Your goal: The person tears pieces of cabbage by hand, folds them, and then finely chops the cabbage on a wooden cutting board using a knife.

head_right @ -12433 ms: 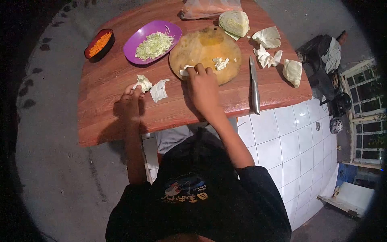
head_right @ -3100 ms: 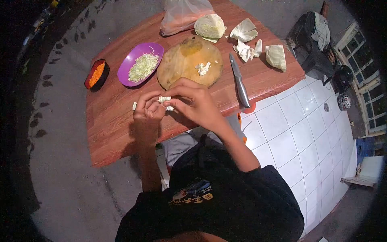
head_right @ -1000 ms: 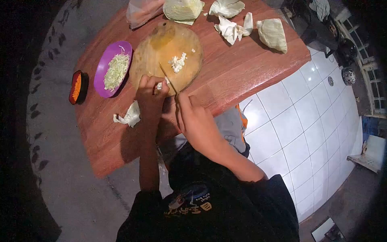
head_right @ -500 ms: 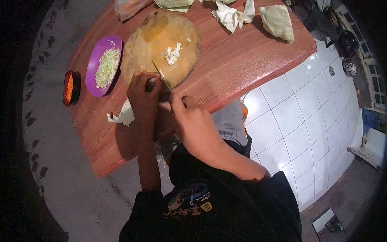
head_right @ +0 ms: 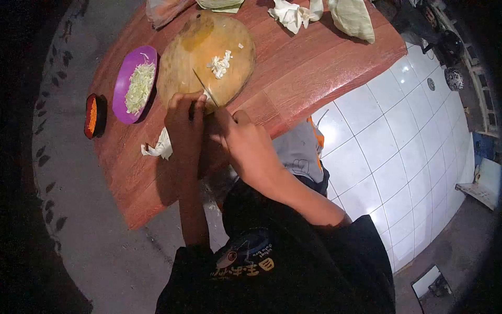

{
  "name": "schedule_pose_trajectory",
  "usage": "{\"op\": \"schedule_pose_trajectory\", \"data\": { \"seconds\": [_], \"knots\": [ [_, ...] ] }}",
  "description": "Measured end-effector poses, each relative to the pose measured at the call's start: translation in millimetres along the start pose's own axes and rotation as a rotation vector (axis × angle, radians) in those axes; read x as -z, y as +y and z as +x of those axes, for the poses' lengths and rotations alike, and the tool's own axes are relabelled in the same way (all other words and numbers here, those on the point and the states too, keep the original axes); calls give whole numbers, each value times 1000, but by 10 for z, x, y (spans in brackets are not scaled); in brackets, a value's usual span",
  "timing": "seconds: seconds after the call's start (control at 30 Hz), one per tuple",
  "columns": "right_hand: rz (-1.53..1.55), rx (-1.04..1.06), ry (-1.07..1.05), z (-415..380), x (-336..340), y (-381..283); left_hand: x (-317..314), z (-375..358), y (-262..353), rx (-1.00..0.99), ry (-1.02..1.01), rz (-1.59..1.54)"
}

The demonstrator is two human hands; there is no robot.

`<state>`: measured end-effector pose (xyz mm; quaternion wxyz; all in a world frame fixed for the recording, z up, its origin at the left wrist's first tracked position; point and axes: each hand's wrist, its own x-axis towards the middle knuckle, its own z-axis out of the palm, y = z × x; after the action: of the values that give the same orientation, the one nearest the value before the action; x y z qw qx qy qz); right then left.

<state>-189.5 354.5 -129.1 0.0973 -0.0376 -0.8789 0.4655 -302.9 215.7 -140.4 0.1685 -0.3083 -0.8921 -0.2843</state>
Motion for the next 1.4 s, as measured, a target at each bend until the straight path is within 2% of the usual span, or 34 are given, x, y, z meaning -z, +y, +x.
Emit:
{"op": "schedule_pose_trajectory", "data": {
  "seconds": [0.1,0.17,0.4,0.47,0.6,0.67,0.87,1.1,1.3,1.4],
  "knots": [
    [8,24,25,-34,36,-18,-18,-3,9,70,-20,-5],
    [2,46,16,-49,3,11,-69,4,-23,5,52,9],
    [30,13,-28,-51,-4,-34,-110,-27,8,42,62,27],
    [44,-10,-12,-44,-29,-67,-116,-37,7,-27,120,42],
    [-33,-76,-13,57,-58,-190,-31,-63,19,-24,78,57],
    [46,6,40,79,-90,-127,39,-50,30,-4,-11,29],
    [39,-23,36,-14,2,-85,-37,-17,-4,105,28,-103],
    [26,39,63,-78,-95,-62,-82,-39,-24,4,113,-37],
    [85,-49,37,9,-113,-180,-88,-84,-27,4,113,-19],
    [79,-99,22,69,-118,-189,-60,-82,-62,-66,119,-19]
  ]
}}
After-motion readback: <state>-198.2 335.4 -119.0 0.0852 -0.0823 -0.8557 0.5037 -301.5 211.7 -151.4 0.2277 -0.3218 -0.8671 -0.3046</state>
